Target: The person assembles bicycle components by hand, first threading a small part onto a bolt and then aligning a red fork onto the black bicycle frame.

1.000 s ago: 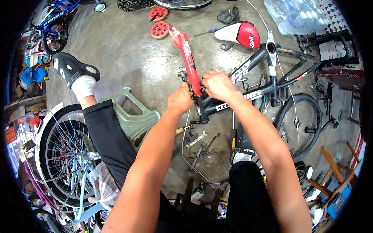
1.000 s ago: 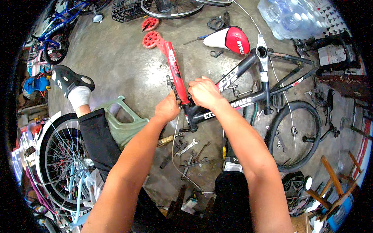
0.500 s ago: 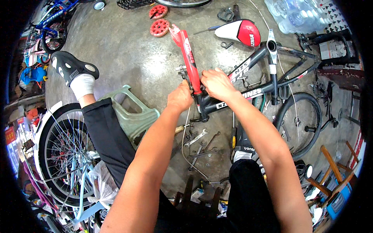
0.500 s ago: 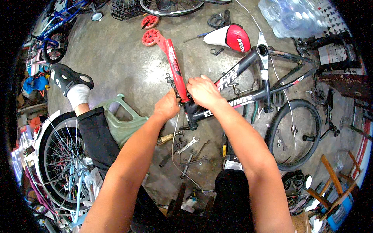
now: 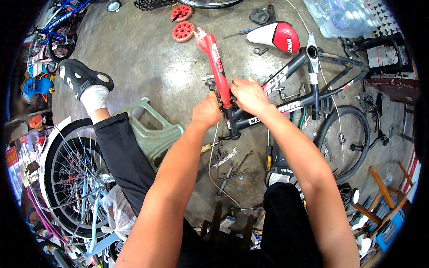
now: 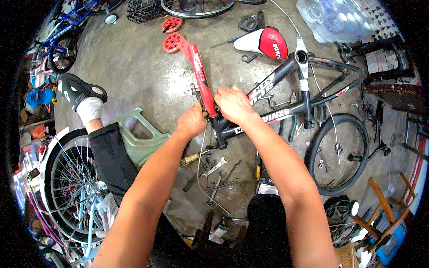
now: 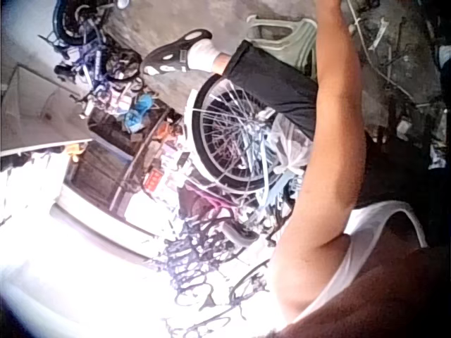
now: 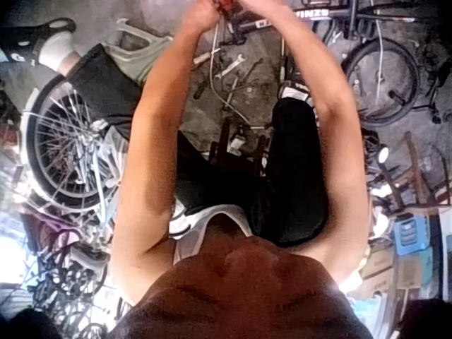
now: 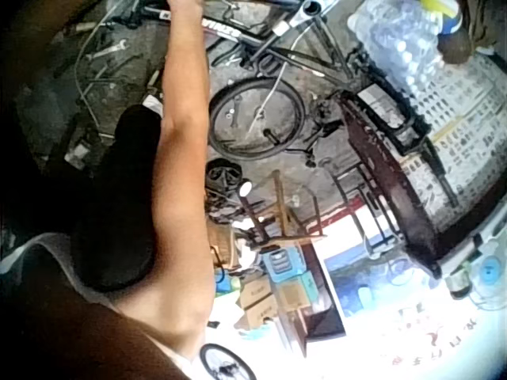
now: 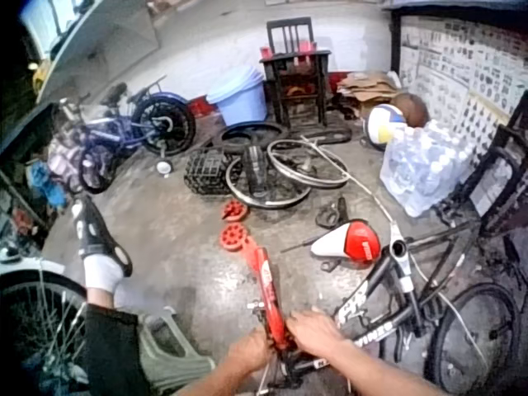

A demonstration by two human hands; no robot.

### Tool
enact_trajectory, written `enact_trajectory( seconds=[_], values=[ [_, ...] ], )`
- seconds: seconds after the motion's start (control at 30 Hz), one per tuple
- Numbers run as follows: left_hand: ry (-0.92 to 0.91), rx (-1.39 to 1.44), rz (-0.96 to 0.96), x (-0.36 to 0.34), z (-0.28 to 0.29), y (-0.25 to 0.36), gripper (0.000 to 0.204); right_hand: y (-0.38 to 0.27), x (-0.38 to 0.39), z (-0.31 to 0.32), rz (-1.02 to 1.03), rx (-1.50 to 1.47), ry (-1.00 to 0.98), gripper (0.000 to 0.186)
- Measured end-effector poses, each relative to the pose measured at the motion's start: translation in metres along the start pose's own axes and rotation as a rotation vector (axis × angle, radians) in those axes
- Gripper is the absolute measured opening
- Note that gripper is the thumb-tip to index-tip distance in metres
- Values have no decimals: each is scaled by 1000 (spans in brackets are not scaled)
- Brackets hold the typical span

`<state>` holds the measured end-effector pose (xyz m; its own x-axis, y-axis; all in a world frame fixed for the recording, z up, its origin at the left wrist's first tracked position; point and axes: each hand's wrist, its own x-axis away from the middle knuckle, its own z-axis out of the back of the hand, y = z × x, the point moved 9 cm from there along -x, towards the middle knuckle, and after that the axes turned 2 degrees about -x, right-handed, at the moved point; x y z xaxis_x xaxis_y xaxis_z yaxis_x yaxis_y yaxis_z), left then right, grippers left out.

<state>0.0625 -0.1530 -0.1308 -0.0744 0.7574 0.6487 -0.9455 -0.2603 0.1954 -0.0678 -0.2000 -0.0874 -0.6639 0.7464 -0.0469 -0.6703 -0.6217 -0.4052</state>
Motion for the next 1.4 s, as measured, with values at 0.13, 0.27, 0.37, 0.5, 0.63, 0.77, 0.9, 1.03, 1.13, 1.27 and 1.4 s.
enact_trajectory(
  seconds=[0.13, 0.27, 0.37, 0.5, 0.63, 0.77, 0.9, 1.03, 1.13, 1.27, 1.4],
  values=[
    [-12, -3, -6, 0, 1, 1, 36, 0, 0, -8, -3, 15, -98, 10],
    [-2, 16, -10, 1, 1, 1, 36, 3, 3, -7, -7, -2, -94, 10],
    [-5, 6, -7, 0, 0, 0, 37, 1, 0, -1, 16, -27, 24, 8],
    [0, 3, 7, 0, 0, -1, 37, 2, -1, -12, -10, 16, -48, 7],
    [60, 25, -37, 1, 2, 1, 33, 2, 5, -11, 18, 0, -63, 9],
    [65, 21, -34, 0, 1, 0, 33, 11, 6, 0, -13, -32, -17, 12],
    [70, 11, -44, 1, 2, 1, 33, 24, 3, 1, -89, 32, -63, 17],
    [69, 28, -46, 4, 4, 2, 33, 23, 3, 4, -33, -45, -70, 29],
    [51, 46, -34, 2, 3, 2, 34, 13, 4, -2, 40, -103, -119, 34],
    [14, 23, -21, -3, -2, -1, 34, 5, -2, -13, 15, -55, -132, 25],
    [13, 26, -32, -6, -7, -3, 33, 7, -3, -26, -30, 26, -188, 20]
  ],
)
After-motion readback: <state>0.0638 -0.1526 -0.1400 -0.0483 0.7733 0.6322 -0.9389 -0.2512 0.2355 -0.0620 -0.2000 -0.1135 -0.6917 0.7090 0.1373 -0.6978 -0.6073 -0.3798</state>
